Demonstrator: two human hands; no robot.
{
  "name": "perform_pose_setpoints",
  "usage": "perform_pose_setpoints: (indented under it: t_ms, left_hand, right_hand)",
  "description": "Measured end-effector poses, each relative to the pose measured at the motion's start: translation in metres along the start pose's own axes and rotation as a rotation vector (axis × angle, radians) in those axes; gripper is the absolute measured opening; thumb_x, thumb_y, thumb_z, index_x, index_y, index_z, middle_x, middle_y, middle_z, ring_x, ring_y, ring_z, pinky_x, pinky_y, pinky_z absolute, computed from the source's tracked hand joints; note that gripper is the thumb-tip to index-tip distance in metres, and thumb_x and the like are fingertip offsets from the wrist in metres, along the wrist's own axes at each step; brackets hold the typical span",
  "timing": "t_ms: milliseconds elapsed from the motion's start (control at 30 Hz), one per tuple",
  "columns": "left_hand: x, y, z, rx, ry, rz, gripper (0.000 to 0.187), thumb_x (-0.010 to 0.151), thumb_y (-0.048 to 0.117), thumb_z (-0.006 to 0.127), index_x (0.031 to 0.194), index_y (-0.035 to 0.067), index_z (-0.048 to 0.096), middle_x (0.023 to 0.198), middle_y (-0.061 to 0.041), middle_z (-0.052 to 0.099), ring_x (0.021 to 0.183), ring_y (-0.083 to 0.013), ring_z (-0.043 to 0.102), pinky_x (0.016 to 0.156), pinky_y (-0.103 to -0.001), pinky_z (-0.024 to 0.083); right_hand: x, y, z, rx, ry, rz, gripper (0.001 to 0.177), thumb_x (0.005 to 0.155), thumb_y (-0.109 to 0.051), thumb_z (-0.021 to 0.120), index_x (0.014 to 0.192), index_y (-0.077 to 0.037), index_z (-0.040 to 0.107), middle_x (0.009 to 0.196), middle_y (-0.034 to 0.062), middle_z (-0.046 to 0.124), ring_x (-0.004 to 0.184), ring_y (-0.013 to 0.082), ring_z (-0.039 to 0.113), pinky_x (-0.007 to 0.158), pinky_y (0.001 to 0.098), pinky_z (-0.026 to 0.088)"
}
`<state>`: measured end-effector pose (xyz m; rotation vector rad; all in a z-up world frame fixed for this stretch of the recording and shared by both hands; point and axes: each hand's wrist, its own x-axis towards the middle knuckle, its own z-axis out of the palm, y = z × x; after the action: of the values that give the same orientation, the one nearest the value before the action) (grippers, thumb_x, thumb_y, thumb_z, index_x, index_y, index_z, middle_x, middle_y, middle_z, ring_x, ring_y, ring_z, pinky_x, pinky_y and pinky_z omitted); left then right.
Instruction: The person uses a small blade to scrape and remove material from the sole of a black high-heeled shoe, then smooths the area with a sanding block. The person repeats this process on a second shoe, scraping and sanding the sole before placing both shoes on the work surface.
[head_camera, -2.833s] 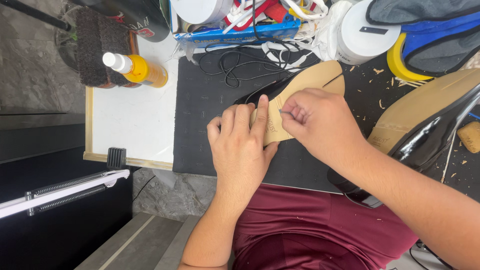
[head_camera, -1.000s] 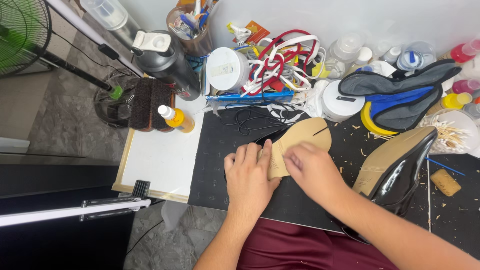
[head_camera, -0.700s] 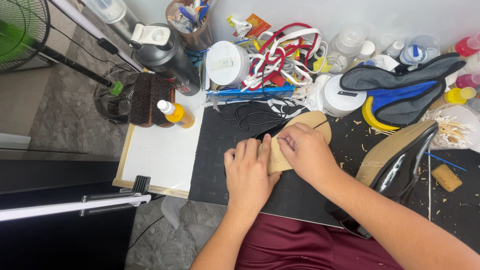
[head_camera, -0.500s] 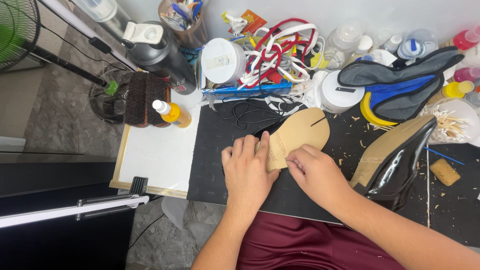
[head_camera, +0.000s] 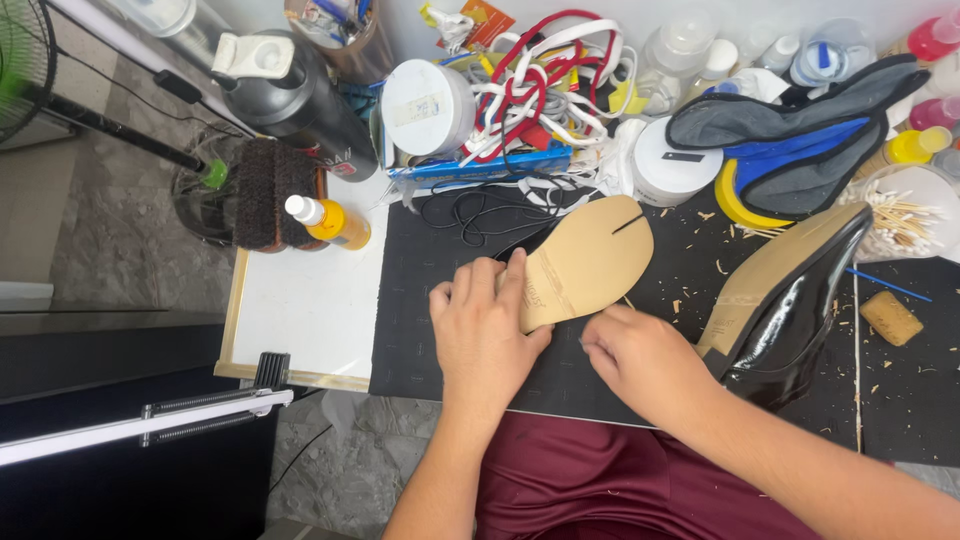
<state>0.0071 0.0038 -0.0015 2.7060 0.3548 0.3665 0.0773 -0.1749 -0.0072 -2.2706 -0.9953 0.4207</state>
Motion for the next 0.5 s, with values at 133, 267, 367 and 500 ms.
perform_pose_setpoints:
  t_ms: [133,267,367,500]
  left_hand:
    - [0.004,-0.006,-0.006,0.029,-0.033,0.034,0.091,0.057,0.036,0.091,0.137,0.005,0.062,0.115,-0.009,0.060,0.113,-0.0263,0.057,0.090,-0.047,0.039]
    - [0.008,-0.007,-0.006,0.064,-0.020,0.089,0.106,0.051,0.054,0.090,0.140,0.005,0.059,0.122,-0.012,0.062,0.118,-0.0301,0.056,0.092,-0.051,0.038]
    - [0.010,-0.003,-0.002,0.085,-0.019,0.048,0.102,0.052,0.062,0.090,0.133,0.006,0.063,0.124,-0.010,0.064,0.121,-0.0292,0.056,0.096,-0.053,0.037]
    - [0.015,0.005,0.002,0.077,-0.010,-0.008,0.095,0.052,0.061,0.090,0.125,0.006,0.067,0.121,-0.009,0.066,0.120,-0.0299,0.057,0.096,-0.052,0.039]
  right_hand:
    - [-0.019,-0.003,-0.023,0.113,0.077,0.156,0.012,0.086,-0.014,0.073,0.094,-0.005,0.070,0.083,0.0092,0.069,0.071,0.0235,0.072,0.063,0.0349,0.056]
    - [-0.033,0.010,-0.036,0.157,0.202,0.188,0.016,0.091,-0.016,0.069,0.103,-0.005,0.067,0.090,0.0076,0.073,0.079,0.0171,0.074,0.065,0.0303,0.058]
    - [-0.036,0.031,-0.033,0.320,0.233,0.229,0.017,0.096,-0.015,0.065,0.109,-0.003,0.064,0.090,0.0074,0.075,0.078,0.0142,0.075,0.066,0.0273,0.060]
    - [-0.045,0.042,-0.024,0.386,0.308,0.228,0.017,0.097,-0.010,0.066,0.111,-0.001,0.064,0.087,0.0076,0.076,0.073,0.0119,0.073,0.066,0.0268,0.059]
